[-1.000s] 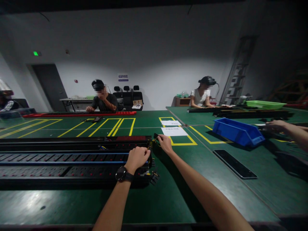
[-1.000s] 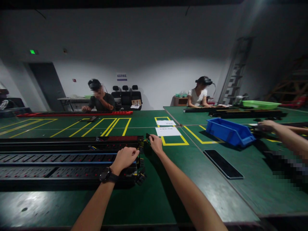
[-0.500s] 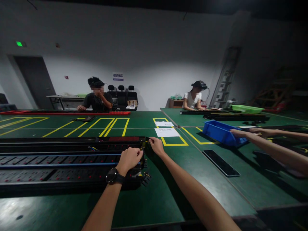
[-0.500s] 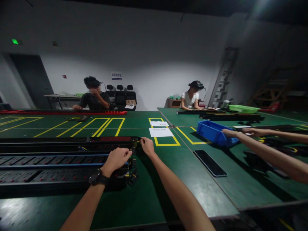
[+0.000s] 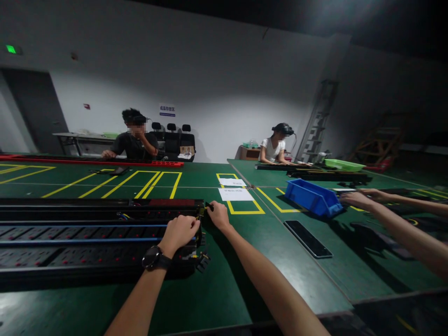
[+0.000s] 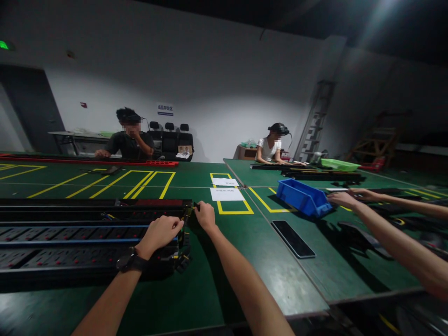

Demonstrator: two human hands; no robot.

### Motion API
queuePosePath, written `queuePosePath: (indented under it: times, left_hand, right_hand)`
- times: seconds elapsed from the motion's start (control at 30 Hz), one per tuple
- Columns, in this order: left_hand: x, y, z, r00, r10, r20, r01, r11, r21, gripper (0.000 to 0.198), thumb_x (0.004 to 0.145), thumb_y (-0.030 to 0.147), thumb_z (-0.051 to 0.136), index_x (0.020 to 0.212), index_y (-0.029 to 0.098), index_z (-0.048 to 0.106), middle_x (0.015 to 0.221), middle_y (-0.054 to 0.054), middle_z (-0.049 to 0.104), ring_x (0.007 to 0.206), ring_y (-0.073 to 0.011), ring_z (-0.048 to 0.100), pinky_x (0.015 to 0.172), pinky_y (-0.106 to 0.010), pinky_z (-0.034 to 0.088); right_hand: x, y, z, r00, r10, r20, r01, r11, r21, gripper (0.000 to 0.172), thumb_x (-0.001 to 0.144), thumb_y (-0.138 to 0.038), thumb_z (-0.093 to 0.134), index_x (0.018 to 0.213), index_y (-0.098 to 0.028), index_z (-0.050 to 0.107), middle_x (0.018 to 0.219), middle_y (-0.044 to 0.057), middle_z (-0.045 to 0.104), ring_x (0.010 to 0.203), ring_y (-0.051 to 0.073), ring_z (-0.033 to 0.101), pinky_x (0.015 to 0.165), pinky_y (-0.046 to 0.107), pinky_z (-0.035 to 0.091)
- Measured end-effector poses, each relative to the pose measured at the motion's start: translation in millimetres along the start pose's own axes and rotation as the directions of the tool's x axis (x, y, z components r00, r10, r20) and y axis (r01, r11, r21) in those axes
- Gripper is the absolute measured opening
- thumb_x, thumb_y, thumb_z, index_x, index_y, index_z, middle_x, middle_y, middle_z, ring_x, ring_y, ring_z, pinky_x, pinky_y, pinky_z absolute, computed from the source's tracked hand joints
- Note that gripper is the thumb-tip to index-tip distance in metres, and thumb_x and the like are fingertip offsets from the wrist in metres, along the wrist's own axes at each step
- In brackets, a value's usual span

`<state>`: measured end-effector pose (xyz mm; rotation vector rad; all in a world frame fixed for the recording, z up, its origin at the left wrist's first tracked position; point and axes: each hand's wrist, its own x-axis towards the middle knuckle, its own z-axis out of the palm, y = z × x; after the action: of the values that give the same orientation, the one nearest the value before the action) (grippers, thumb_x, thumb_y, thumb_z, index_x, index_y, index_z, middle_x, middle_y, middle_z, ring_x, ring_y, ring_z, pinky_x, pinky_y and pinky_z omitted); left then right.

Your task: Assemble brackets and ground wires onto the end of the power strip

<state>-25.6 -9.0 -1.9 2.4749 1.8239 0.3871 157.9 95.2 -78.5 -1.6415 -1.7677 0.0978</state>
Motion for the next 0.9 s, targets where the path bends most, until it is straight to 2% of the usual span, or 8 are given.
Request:
queuePosePath:
  times: [0.23, 0.33, 0.4, 0.5, 0.6, 0.67, 0.73, 0.9]
  left_hand:
    - [0.3, 0.3, 0.1, 1.0, -0.02, 0.008, 0.02, 1.0, 0.007, 0.044, 0.099, 0.046, 0.039, 0.088, 0.024, 0.075, 0.093, -0.011, 0.077, 0.092, -0.0269, 0.072, 0.08, -0.032, 0.049]
    - [0.1, 1.6, -1.0, 1.0, -0.022, 0.015, 0.022, 1.0, 0.003, 0.044, 0.099, 0.046, 0.039, 0.089, 0.023, 0.075, 0.093, -0.01, 0.077, 0.093, -0.0258, 0.072, 0.081, -0.031, 0.049]
    - [0.4, 1.4, -1.1, 1.0, -0.016, 0.011, 0.016, 1.0, 0.002, 0.043, 0.099, 0.045, 0.038, 0.088, 0.024, 0.075, 0.093, -0.009, 0.077, 0.093, -0.0252, 0.072, 0.081, -0.031, 0.049]
    - [1.6, -0.4, -0.5, 1.0, -0.012, 0.001, 0.012, 1.0, -0.003, 0.042, 0.099, 0.044, 0.039, 0.088, 0.025, 0.074, 0.093, -0.009, 0.077, 0.091, -0.0251, 0.072, 0.081, -0.031, 0.049]
    - [3.0, -2.3, -0.3, 1.0, -0.02, 0.008, 0.02, 1.0, -0.002, 0.04, 0.098, 0.044, 0.04, 0.089, 0.025, 0.074, 0.092, -0.009, 0.077, 0.09, -0.0255, 0.072, 0.078, -0.031, 0.049]
    - [3.2, -2.9, -1.1, 1.0, -0.025, 0.017, 0.025, 1.0, 0.009, 0.037, 0.097, 0.042, 0.041, 0.089, 0.025, 0.073, 0.093, -0.009, 0.076, 0.091, -0.0253, 0.072, 0.076, -0.029, 0.049]
    - [2.7, -3.1, -2.8, 0.999, -0.029, 0.028, 0.028, 0.999, 0.02, 0.035, 0.096, 0.041, 0.043, 0.089, 0.025, 0.073, 0.093, -0.009, 0.076, 0.091, -0.0253, 0.072, 0.074, -0.029, 0.048]
    - [0.6, -4.8, -8.3, 0.998, 0.0, 0.059, 0.001, 1.0, -0.013, 0.025, 0.091, 0.037, 0.048, 0.09, 0.029, 0.072, 0.093, -0.004, 0.077, 0.09, -0.0233, 0.071, 0.071, -0.027, 0.046]
  right_hand:
    - [-3.7, 5.9, -1.3, 0.999, 0.006, 0.042, -0.008, 0.998, 0.058, 0.018, 0.094, -0.032, 0.061, 0.106, -0.02, 0.068, 0.097, 0.008, 0.073, 0.093, 0.023, 0.066, 0.081, 0.029, 0.046]
    - [-7.3, 1.7, -12.9, 0.998, 0.015, -0.066, -0.014, 1.0, 0.022, 0.03, 0.092, -0.039, 0.061, 0.113, -0.017, 0.064, 0.099, 0.011, 0.069, 0.099, 0.026, 0.061, 0.086, 0.034, 0.045]
    - [-13.2, -4.7, -25.7, 0.992, 0.002, -0.124, 0.007, 0.998, 0.068, 0.032, 0.091, -0.042, 0.059, 0.112, -0.018, 0.063, 0.094, 0.009, 0.066, 0.095, 0.026, 0.059, 0.084, 0.034, 0.044]
    - [-31.4, -15.0, -47.2, 0.993, -0.118, -0.002, 0.111, 0.934, 0.341, 0.028, 0.095, -0.041, 0.053, 0.106, -0.019, 0.065, 0.08, 0.002, 0.06, 0.075, 0.019, 0.056, 0.07, 0.028, 0.043]
    - [-57.2, -21.2, -63.3, 0.933, -0.327, 0.153, 0.202, 0.824, 0.53, 0.035, 0.097, -0.045, 0.053, 0.118, -0.019, 0.065, 0.079, -0.001, 0.057, 0.071, 0.015, 0.052, 0.065, 0.025, 0.04]
    - [-71.1, -22.5, -68.6, 0.867, -0.436, 0.243, 0.241, 0.792, 0.56, 0.041, 0.097, -0.048, 0.053, 0.129, -0.022, 0.062, 0.082, -0.002, 0.057, 0.071, 0.014, 0.05, 0.065, 0.024, 0.039]
    - [-78.1, -22.4, -70.1, 0.83, -0.484, 0.278, 0.272, 0.786, 0.556, 0.044, 0.098, -0.049, 0.053, 0.133, -0.024, 0.06, 0.084, -0.001, 0.059, 0.072, 0.014, 0.051, 0.066, 0.024, 0.039]
    - [-76.5, -22.4, -68.5, 0.824, -0.501, 0.265, 0.304, 0.786, 0.538, 0.038, 0.099, -0.048, 0.051, 0.121, -0.02, 0.065, 0.087, 0.001, 0.063, 0.075, 0.015, 0.055, 0.067, 0.025, 0.041]
